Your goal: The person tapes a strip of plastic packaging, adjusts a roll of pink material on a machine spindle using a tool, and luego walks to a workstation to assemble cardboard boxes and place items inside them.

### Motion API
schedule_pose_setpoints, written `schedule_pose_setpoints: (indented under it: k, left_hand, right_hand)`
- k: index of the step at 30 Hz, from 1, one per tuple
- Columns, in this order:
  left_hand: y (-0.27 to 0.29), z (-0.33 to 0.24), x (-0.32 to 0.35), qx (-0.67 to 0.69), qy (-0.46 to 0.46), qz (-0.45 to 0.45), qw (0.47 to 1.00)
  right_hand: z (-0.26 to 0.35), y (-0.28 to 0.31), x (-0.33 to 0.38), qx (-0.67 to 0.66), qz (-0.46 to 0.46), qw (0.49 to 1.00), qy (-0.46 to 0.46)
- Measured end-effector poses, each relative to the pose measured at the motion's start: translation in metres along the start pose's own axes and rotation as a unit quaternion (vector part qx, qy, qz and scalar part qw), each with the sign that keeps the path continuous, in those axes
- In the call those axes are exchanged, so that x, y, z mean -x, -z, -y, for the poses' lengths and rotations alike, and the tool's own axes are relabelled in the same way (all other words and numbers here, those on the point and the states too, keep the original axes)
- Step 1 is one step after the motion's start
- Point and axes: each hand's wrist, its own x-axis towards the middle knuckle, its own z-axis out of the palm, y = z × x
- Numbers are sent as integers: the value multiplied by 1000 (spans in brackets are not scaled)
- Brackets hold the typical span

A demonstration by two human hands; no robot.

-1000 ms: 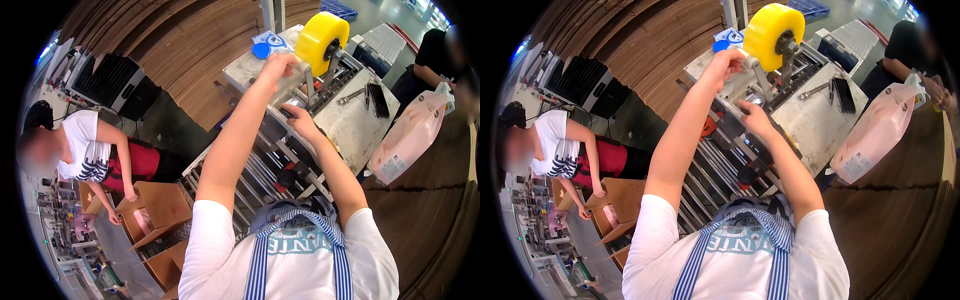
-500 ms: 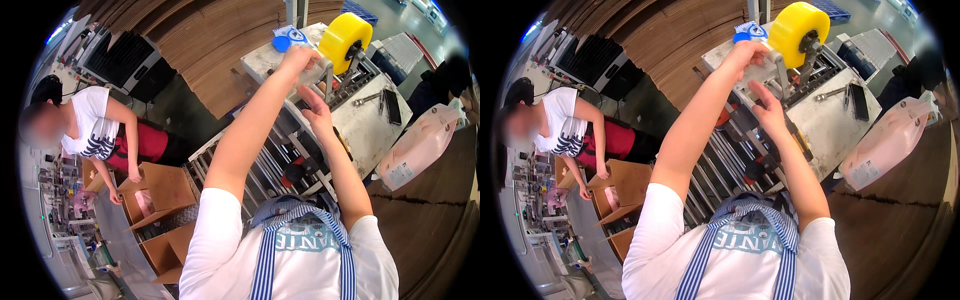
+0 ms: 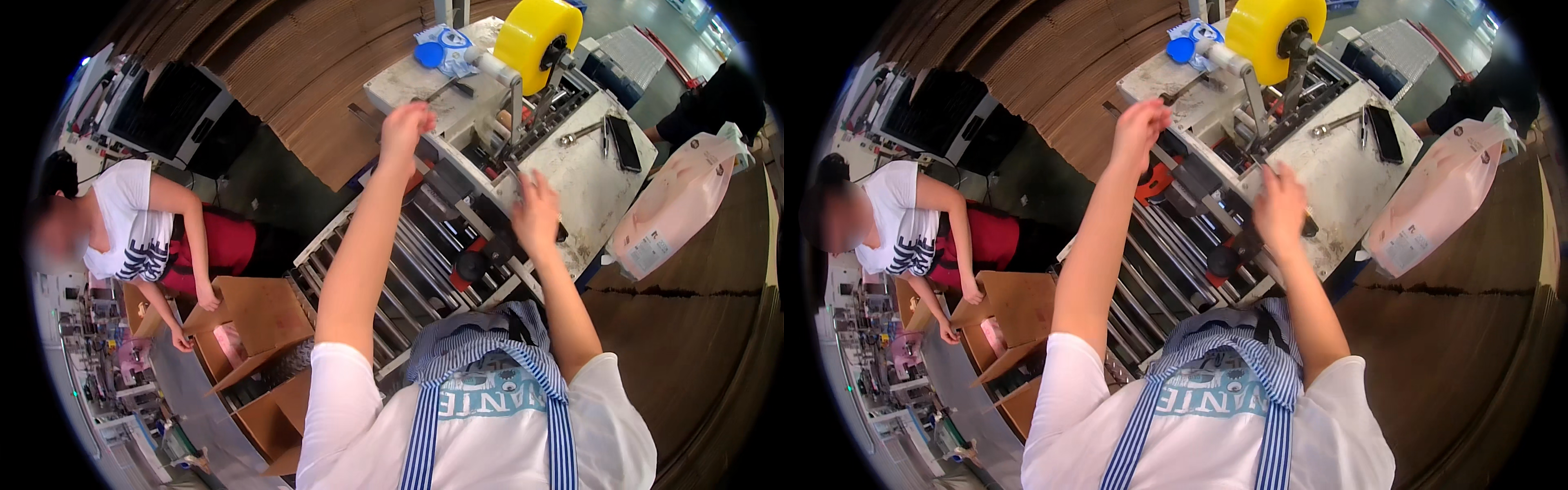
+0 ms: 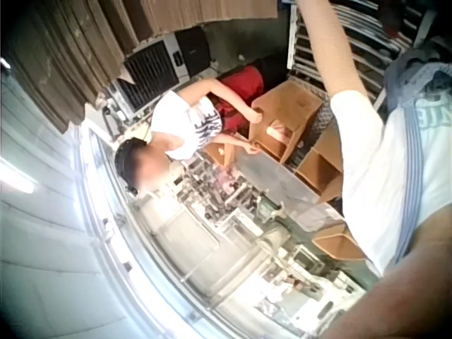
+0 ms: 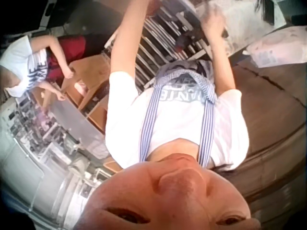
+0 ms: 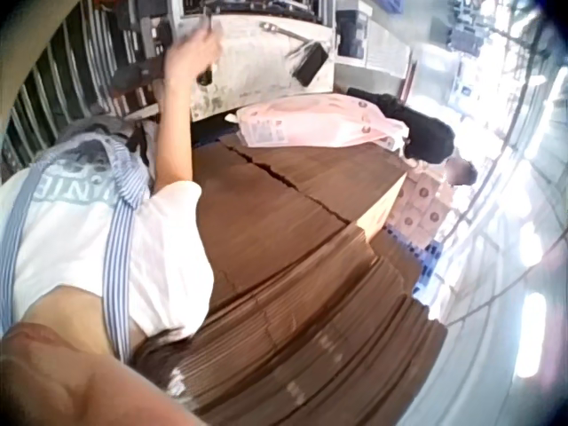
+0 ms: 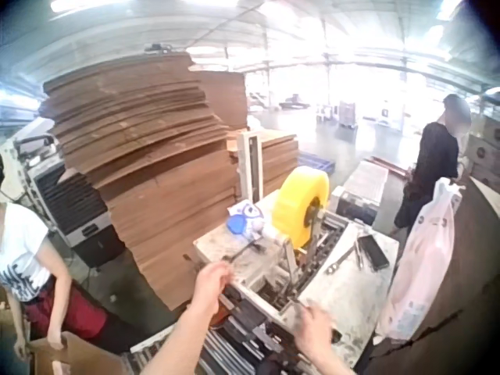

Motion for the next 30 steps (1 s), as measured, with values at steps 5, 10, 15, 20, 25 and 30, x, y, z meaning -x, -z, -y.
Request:
schedule_pose_setpoints:
  k: [5, 10, 15, 20, 25, 30]
  left_hand:
    - [44, 106, 52, 42, 81, -26, 995]
    - [45, 180, 138, 21, 161, -39, 986]
    - [39, 238, 223, -49, 199, 58, 977]
    - [53, 269, 292, -167, 305, 125, 929]
    - [62, 323, 335, -294, 357, 176, 869]
    - [25, 346, 325, -490, 196, 309, 792]
  right_hand:
    - [-47, 25, 40, 80, 27, 987, -134]
    - [-65, 32, 44, 155, -91, 972, -152]
    - [-99, 23, 30, 161, -57, 965, -200]
    - [-67, 42, 76, 31, -176, 979, -95]
    - [-55, 35, 206, -236, -238, 936, -107]
    - [-101, 13, 306, -240, -172, 881, -370]
